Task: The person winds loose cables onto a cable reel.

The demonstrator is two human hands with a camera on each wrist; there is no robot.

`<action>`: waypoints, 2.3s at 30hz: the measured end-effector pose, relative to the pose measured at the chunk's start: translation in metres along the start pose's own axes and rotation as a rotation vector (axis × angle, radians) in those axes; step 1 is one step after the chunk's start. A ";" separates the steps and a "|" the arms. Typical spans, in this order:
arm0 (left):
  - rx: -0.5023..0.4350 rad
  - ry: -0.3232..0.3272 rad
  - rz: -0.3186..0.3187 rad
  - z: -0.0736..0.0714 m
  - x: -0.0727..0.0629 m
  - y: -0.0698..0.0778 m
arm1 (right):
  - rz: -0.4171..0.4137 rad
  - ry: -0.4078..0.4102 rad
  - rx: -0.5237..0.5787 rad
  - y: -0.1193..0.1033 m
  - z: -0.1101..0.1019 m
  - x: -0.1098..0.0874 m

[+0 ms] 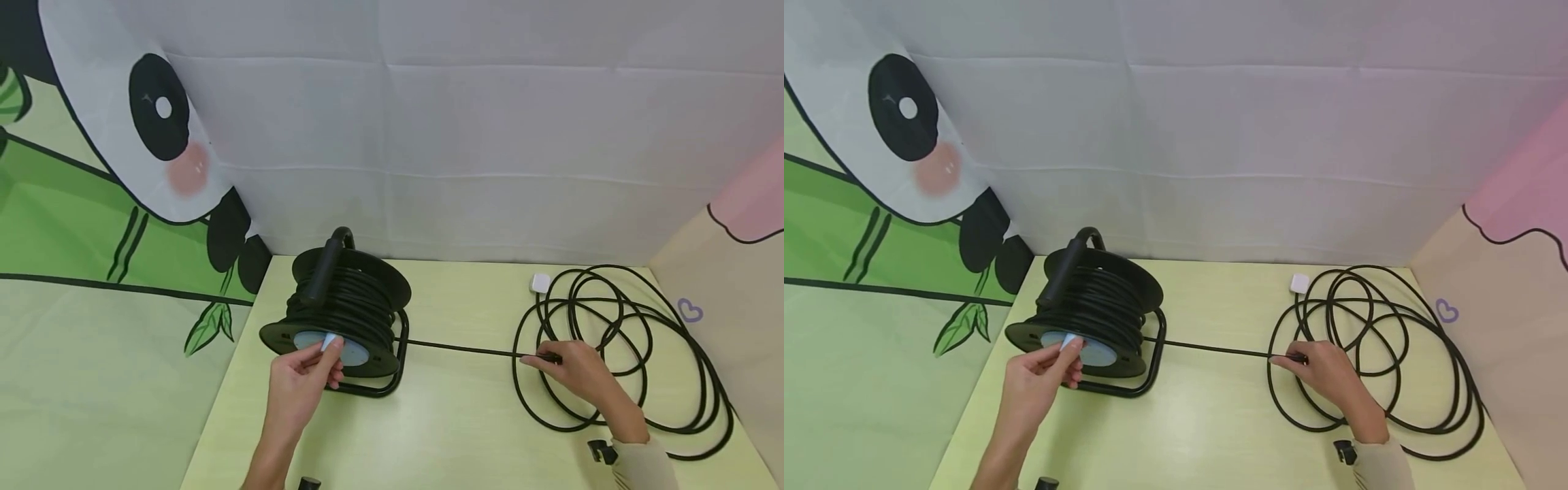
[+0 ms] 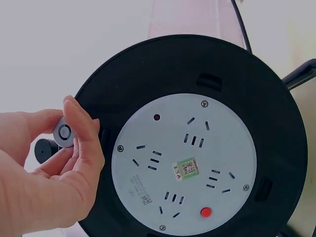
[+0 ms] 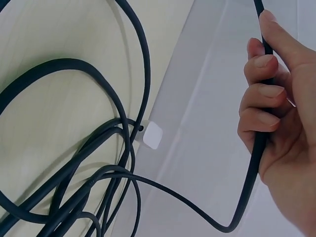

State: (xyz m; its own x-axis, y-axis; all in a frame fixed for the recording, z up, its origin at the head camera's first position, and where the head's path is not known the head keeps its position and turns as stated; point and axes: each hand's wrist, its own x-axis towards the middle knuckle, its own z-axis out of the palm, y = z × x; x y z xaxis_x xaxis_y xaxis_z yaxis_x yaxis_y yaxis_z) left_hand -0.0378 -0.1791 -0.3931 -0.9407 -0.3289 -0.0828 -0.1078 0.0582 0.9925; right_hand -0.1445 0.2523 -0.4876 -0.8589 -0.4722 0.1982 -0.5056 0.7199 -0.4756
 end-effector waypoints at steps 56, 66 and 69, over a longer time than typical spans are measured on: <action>-0.063 -0.181 -0.233 0.050 0.002 -0.112 | -0.179 0.115 -0.081 -0.007 0.002 0.037; -0.007 -0.091 -0.233 0.030 0.011 -0.140 | -0.187 0.143 -0.091 0.001 -0.021 0.033; -0.001 -0.065 -0.255 0.024 0.013 -0.144 | -0.175 0.160 -0.115 0.002 -0.024 0.031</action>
State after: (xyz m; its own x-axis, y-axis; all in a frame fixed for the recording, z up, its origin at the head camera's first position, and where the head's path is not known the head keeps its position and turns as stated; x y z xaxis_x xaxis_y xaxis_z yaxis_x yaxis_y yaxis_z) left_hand -0.0426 -0.1697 -0.5391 -0.9020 -0.2716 -0.3355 -0.3433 -0.0198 0.9390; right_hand -0.1737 0.2512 -0.4614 -0.7549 -0.5150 0.4062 -0.6458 0.6918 -0.3231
